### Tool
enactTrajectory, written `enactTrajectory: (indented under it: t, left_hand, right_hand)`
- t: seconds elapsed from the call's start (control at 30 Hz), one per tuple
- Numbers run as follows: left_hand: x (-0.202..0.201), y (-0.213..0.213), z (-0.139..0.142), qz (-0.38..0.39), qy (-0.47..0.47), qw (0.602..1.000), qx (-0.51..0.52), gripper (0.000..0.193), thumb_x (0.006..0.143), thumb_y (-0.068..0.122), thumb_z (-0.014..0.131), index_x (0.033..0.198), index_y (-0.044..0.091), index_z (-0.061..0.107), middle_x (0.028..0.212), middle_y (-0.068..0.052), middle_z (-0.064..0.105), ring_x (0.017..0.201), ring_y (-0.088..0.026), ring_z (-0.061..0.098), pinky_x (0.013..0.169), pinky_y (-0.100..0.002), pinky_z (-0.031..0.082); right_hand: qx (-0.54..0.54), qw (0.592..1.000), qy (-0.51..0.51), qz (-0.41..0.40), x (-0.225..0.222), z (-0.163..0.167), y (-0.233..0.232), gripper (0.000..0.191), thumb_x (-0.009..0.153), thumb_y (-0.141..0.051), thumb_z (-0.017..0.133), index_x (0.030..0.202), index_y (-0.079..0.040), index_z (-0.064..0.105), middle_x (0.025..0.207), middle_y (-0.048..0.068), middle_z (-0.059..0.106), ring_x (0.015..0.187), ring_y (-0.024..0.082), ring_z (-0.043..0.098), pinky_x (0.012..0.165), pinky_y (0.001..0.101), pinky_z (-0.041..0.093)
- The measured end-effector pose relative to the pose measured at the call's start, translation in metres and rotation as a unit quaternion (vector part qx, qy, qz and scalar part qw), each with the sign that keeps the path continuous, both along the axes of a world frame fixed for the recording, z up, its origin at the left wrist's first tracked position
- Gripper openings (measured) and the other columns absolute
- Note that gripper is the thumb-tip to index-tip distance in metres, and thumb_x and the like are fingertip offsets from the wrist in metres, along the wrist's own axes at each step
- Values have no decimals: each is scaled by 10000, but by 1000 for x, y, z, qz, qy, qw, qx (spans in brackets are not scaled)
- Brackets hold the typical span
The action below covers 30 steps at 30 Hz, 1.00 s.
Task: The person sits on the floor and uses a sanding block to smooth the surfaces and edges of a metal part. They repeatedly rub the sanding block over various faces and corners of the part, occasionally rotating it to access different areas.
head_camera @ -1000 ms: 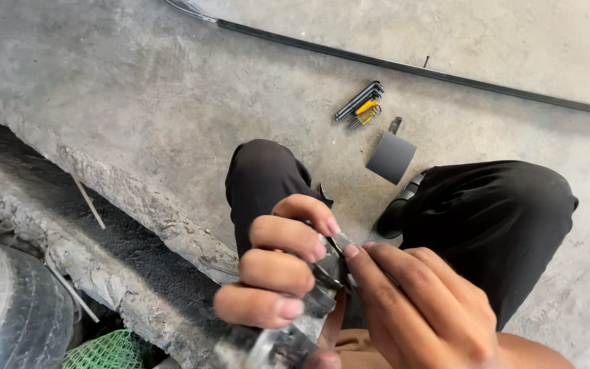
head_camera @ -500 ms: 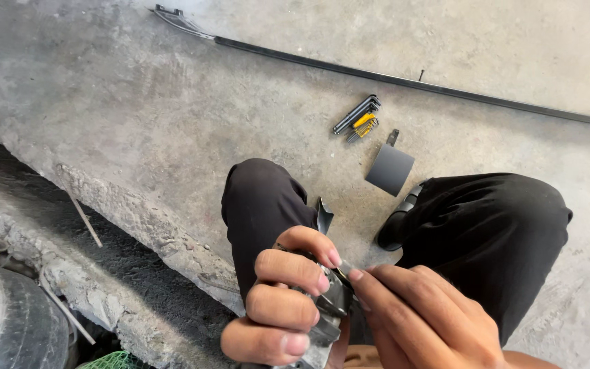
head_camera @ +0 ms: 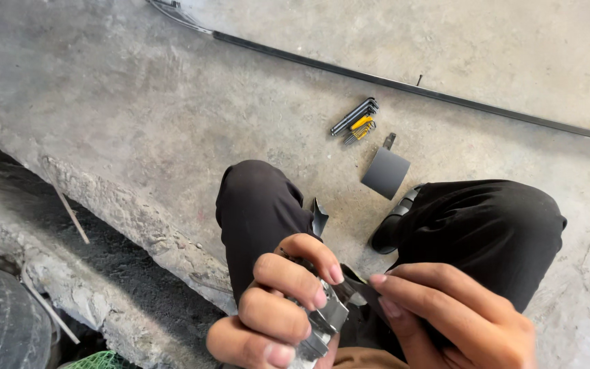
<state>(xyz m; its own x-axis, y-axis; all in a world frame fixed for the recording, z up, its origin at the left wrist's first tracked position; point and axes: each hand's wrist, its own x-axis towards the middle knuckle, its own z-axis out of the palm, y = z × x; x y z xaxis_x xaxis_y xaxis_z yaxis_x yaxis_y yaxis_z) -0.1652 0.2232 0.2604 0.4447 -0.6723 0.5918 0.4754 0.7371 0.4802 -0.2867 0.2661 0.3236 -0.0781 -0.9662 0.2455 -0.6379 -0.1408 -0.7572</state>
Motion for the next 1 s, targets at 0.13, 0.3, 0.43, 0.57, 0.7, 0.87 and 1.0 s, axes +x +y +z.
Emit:
enactTrajectory:
  t: [0.13, 0.3, 0.43, 0.57, 0.7, 0.87, 1.0]
  left_hand:
    - [7, -8, -3, -19, -55, 997, -56, 111, 1034, 269, 585, 1016, 196, 504, 769, 45, 497, 790, -183, 554, 718, -457, 582]
    - [14, -15, -6, -60, -79, 990, -105, 121, 1019, 261, 585, 1007, 183, 493, 747, 35, 519, 783, -196, 560, 709, -469, 586]
    - [9, -9, -6, -17, -26, 999, -43, 125, 1038, 293, 564, 1002, 189, 504, 749, 26, 504, 786, -192, 557, 713, -470, 574]
    - [2, -5, -5, -26, 43, 999, 5, 156, 1091, 333, 538, 1028, 192, 514, 782, 17, 487, 821, -193, 542, 748, -456, 562]
    - [3, -9, -3, -14, -13, 1000, -14, 157, 1022, 303, 599, 1001, 195, 488, 729, 18, 478, 750, -193, 534, 692, -459, 560]
    - [10, -10, -2, 29, 3, 999, 32, 148, 1047, 324, 567, 990, 206, 500, 754, 28, 467, 783, -199, 515, 706, -468, 548]
    - [9, -7, -3, 27, 0, 1000, -13, 153, 1020, 310, 593, 998, 197, 492, 745, 20, 487, 778, -197, 546, 693, -449, 562]
  right_hand:
    - [-26, 1000, 1, -10, 3, -1, -2, 143, 787, -44, 808, 923, -71, 772, 874, 56, 742, 799, 130, 773, 713, 236, 601]
    - [-21, 1000, -3, 16, 3, -2, -6, 148, 781, -20, 794, 920, -61, 768, 880, 59, 738, 799, 137, 767, 716, 243, 592]
    - [-16, 998, -37, 46, 3, -4, -11, 153, 790, 23, 782, 933, -26, 763, 898, 82, 753, 824, 165, 739, 696, 238, 605]
    - [-22, 998, -37, 55, 3, -5, -14, 171, 794, 3, 781, 954, -52, 759, 903, 75, 733, 827, 148, 767, 728, 236, 591]
    - [-24, 997, -29, 69, 4, -6, -16, 164, 800, 23, 775, 950, -42, 759, 891, 76, 734, 800, 147, 763, 709, 236, 587]
    - [-12, 997, -54, 56, 9, -8, -19, 165, 794, 21, 773, 945, -47, 766, 881, 72, 733, 810, 161, 741, 700, 241, 594]
    - [-7, 997, -52, 55, 11, -7, -21, 156, 808, 25, 768, 950, -37, 756, 887, 79, 728, 789, 152, 760, 702, 247, 582]
